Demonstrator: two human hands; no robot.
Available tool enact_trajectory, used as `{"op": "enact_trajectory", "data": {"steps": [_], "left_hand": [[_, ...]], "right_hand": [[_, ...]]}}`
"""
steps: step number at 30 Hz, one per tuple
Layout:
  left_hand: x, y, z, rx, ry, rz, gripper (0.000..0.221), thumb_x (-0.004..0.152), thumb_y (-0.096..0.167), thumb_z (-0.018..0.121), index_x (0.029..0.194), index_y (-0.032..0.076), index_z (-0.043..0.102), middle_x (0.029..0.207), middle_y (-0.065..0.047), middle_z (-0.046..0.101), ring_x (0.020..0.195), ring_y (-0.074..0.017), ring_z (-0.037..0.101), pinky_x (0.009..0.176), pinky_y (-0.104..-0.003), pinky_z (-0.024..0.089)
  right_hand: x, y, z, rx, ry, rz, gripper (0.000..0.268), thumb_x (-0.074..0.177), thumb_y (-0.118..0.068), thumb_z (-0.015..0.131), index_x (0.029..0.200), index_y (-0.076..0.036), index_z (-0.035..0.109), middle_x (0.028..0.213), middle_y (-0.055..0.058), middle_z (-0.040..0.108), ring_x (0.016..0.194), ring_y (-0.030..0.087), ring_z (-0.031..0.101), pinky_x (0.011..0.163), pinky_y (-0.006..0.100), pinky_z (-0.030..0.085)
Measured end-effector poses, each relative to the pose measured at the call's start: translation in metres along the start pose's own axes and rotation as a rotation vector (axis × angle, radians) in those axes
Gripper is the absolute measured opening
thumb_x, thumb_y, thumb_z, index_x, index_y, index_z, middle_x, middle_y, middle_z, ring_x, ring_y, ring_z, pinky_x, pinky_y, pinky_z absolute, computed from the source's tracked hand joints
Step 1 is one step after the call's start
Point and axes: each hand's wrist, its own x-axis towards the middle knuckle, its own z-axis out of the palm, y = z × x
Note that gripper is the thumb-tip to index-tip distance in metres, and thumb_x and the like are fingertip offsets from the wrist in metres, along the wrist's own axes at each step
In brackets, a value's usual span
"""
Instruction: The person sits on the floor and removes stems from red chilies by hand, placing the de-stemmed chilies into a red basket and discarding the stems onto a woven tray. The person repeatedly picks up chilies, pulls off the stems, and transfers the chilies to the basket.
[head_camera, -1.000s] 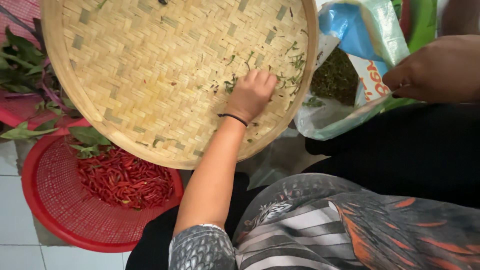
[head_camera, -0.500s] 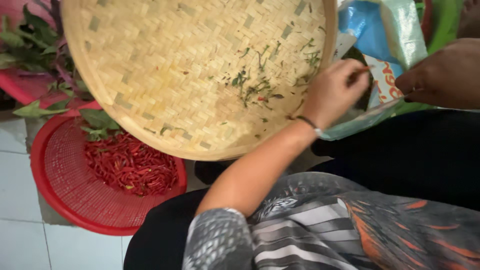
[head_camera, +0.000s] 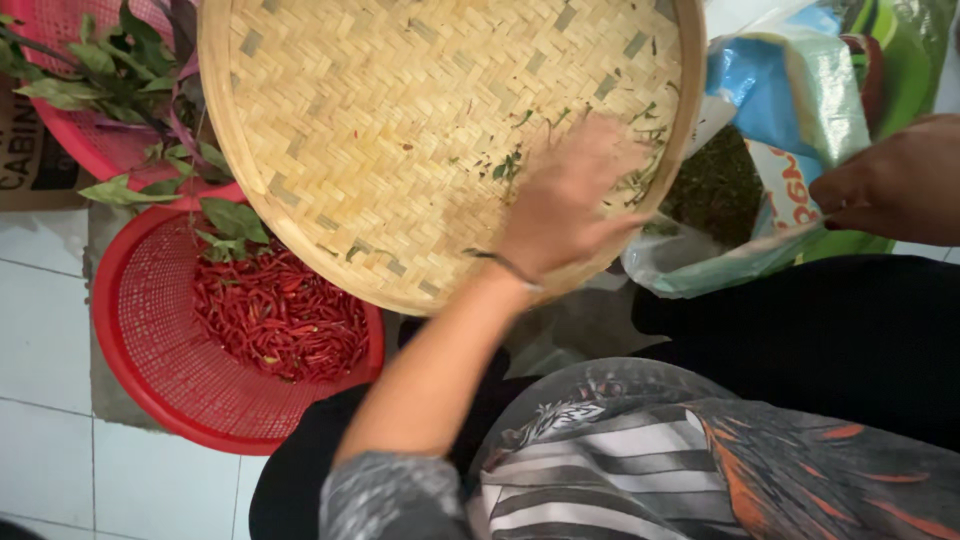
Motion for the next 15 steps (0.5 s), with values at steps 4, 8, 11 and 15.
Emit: {"op": "enact_trajectory", "data": {"steps": [4, 8, 11, 15], "left_hand": [[-0.025, -0.032, -0.050, 0.437, -0.547, -0.338, 0.117, 0.069, 0.081, 0.073, 0.160, 0.035, 0.015, 0.169, -0.014, 0.007, 0.156, -0.0318, 0.006, 0.122, -0.062, 0.004], [-0.018, -0.036, -0.026, 0.394, -0.583, -0.212, 0.104, 0.081, 0.076, 0.066, 0.159, 0.035, 0.012, 0.169, -0.014, 0.006, 0.156, -0.0322, 0.005, 0.123, -0.059, -0.001], [0.002, -0.034, 0.025, 0.268, -0.508, -0.091, 0.087, 0.090, 0.061, 0.065, 0.158, 0.033, 0.019, 0.167, -0.014, 0.012, 0.153, -0.0322, 0.011, 0.122, -0.058, 0.002], [0.022, -0.037, 0.072, 0.275, -0.254, 0.106, 0.062, 0.094, 0.036, 0.067, 0.151, 0.025, 0.045, 0.161, -0.010, 0.036, 0.151, -0.0295, 0.029, 0.125, -0.058, 0.017]], "right_hand": [[-0.008, -0.004, -0.022, 0.073, 0.004, 0.038, 0.026, 0.087, -0.048, 0.068, 0.112, -0.042, 0.075, 0.091, -0.012, 0.081, 0.078, 0.007, 0.080, 0.080, 0.031, 0.064], [-0.010, -0.007, -0.037, 0.005, 0.016, -0.036, 0.025, 0.094, -0.046, 0.061, 0.113, -0.034, 0.074, 0.088, -0.009, 0.079, 0.071, 0.005, 0.078, 0.072, 0.028, 0.064], [-0.013, -0.017, -0.044, -0.025, 0.019, 0.010, 0.022, 0.096, -0.043, 0.061, 0.110, -0.034, 0.075, 0.084, -0.009, 0.077, 0.070, 0.006, 0.077, 0.069, 0.028, 0.063], [-0.014, -0.024, -0.060, 0.010, -0.103, 0.075, 0.022, 0.097, -0.043, 0.061, 0.109, -0.030, 0.075, 0.081, -0.008, 0.077, 0.069, 0.006, 0.077, 0.070, 0.026, 0.062]]}}
